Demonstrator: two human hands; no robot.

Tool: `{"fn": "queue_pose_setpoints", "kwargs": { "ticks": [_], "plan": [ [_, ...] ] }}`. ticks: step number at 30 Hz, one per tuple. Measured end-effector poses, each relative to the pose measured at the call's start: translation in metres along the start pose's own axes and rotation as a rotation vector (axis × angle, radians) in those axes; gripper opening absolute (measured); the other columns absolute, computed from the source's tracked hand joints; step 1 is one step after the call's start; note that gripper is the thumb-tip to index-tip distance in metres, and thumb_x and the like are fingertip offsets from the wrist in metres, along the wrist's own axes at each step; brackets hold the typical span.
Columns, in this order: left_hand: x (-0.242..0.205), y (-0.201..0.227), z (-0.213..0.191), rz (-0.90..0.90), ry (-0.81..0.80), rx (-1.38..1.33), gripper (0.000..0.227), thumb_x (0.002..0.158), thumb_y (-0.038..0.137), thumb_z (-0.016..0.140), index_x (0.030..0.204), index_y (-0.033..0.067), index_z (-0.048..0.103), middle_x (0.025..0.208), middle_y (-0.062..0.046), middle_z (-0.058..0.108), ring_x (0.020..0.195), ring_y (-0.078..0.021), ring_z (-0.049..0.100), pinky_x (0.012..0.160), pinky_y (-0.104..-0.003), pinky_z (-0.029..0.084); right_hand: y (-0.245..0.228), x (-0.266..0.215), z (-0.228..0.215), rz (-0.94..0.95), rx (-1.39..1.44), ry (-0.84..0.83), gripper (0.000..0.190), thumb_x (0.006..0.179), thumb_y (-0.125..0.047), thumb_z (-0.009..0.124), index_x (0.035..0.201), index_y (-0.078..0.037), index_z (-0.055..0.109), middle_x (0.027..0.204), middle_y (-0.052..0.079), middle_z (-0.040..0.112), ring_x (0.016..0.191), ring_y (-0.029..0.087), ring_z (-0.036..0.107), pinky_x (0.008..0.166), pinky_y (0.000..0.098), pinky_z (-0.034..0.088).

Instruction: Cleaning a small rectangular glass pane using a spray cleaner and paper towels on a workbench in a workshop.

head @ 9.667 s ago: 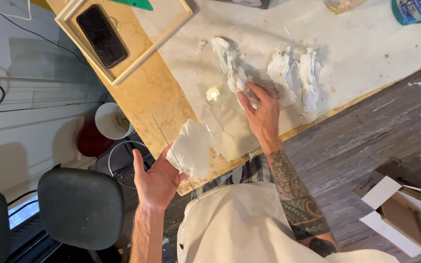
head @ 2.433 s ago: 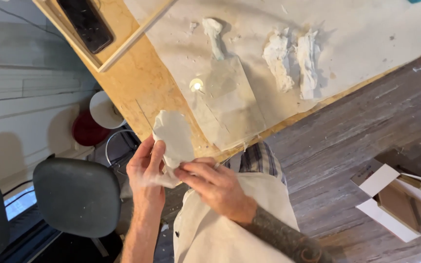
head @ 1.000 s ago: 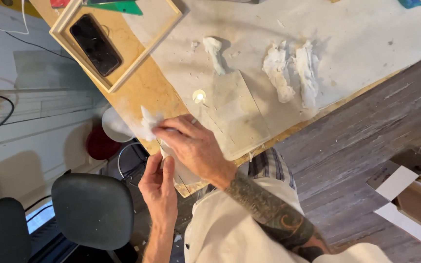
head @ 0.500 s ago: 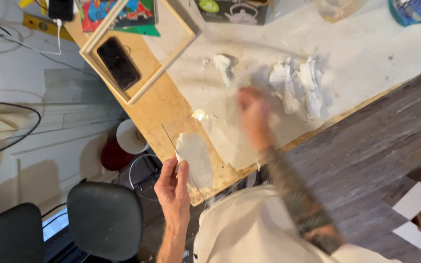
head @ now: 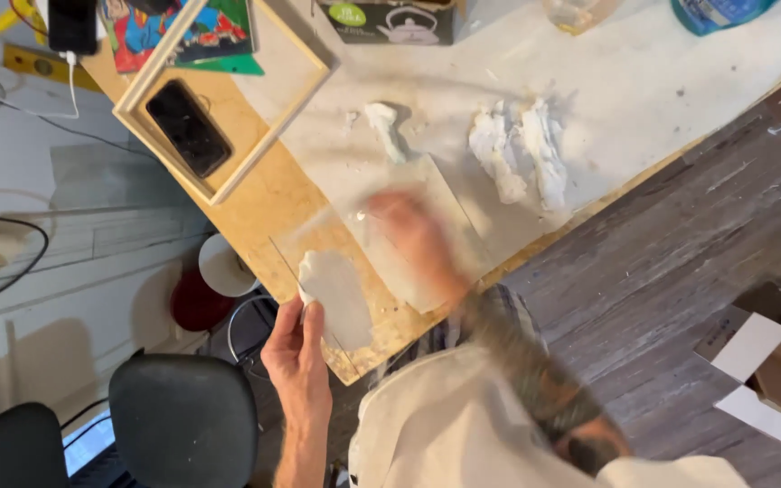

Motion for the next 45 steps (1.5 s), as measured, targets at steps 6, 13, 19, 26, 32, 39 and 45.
{"fn": "queue_pose_setpoints", "kwargs": {
  "ticks": [6, 13, 19, 26, 32, 39, 45],
  "plan": [
    [0.006, -0.017, -0.006, -0.049, 0.076, -0.155, 0.037, 0.095, 0.015, 0.069, 0.127, -0.0026, 0.07, 0.116, -0.01, 0.076, 0.102, -0.0119, 0.066, 0.084, -0.029, 0.054, -0.093, -0.037, -0.002, -0.176, -0.046, -0.101, 0.031, 0.1, 0.003, 0.059, 0.128, -0.005, 0.067, 0.127, 0.01, 0.07, 0.112, 0.029, 0.067, 0.093, 0.0407, 0.059],
    [0.003, -0.005, 0.002, -0.202, 0.067, -0.07, 0.061, 0.089, 0.027, 0.068, 0.144, 0.0032, 0.057, 0.127, -0.009, 0.071, 0.12, -0.0223, 0.068, 0.088, -0.034, 0.057, 0.056, -0.062, -0.037, 0.309, -0.279, 0.055, 0.02, 0.095, -0.025, 0.064, 0.108, -0.014, 0.075, 0.11, 0.01, 0.075, 0.098, 0.034, 0.071, 0.085, 0.046, 0.05],
    [-0.007, 0.033, 0.014, -0.082, 0.088, -0.07, 0.031, 0.097, 0.011, 0.069, 0.126, -0.0003, 0.071, 0.105, -0.01, 0.075, 0.095, -0.0145, 0.071, 0.082, -0.032, 0.063, 0.026, -0.099, -0.06, 0.364, 0.52, 0.104, 0.028, 0.103, -0.008, 0.048, 0.11, -0.015, 0.074, 0.1, -0.003, 0.066, 0.095, 0.011, 0.059, 0.101, 0.0219, 0.045],
    [0.001, 0.015, 0.01, -0.045, 0.065, -0.098, 0.032, 0.097, 0.012, 0.07, 0.126, -0.0014, 0.071, 0.106, -0.01, 0.075, 0.096, -0.0148, 0.071, 0.082, -0.033, 0.064, -0.062, -0.106, -0.047, 0.042, 0.152, -0.036, 0.02, 0.102, -0.018, 0.06, 0.11, -0.015, 0.078, 0.11, 0.006, 0.075, 0.102, 0.028, 0.071, 0.091, 0.0374, 0.054],
    [0.007, 0.007, 0.008, -0.002, 0.039, -0.133, 0.032, 0.098, 0.013, 0.07, 0.126, -0.0014, 0.071, 0.107, -0.01, 0.075, 0.095, -0.0136, 0.07, 0.079, -0.032, 0.064, -0.001, -0.081, -0.053, 0.109, 0.081, -0.068, 0.012, 0.101, -0.013, 0.066, 0.107, -0.009, 0.076, 0.107, 0.01, 0.074, 0.101, 0.031, 0.071, 0.088, 0.0374, 0.054],
    [0.009, -0.015, 0.004, -0.009, 0.043, -0.181, 0.031, 0.098, 0.014, 0.071, 0.125, -0.0015, 0.071, 0.108, -0.008, 0.074, 0.091, -0.0118, 0.069, 0.078, -0.029, 0.063, 0.035, -0.096, -0.072, -0.081, 0.0, -0.112, 0.011, 0.092, -0.022, 0.078, 0.086, -0.013, 0.076, 0.092, 0.004, 0.076, 0.09, 0.032, 0.073, 0.079, 0.0395, 0.056],
    [0.008, -0.013, -0.004, -0.001, 0.035, -0.129, 0.028, 0.099, 0.014, 0.071, 0.122, -0.0009, 0.073, 0.103, -0.007, 0.073, 0.086, -0.0111, 0.068, 0.074, -0.029, 0.063, -0.111, -0.081, -0.049, -0.235, 0.414, -0.335, 0.02, 0.097, -0.031, 0.068, 0.091, -0.015, 0.078, 0.103, 0.002, 0.078, 0.104, 0.029, 0.075, 0.084, 0.0346, 0.059]
  ]
}}
Point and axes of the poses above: each hand's wrist, its own x-axis towards the middle knuckle, its own z-axis out of the palm, y = z × x, the point moved 7 cm from there along x, towards the middle knuckle
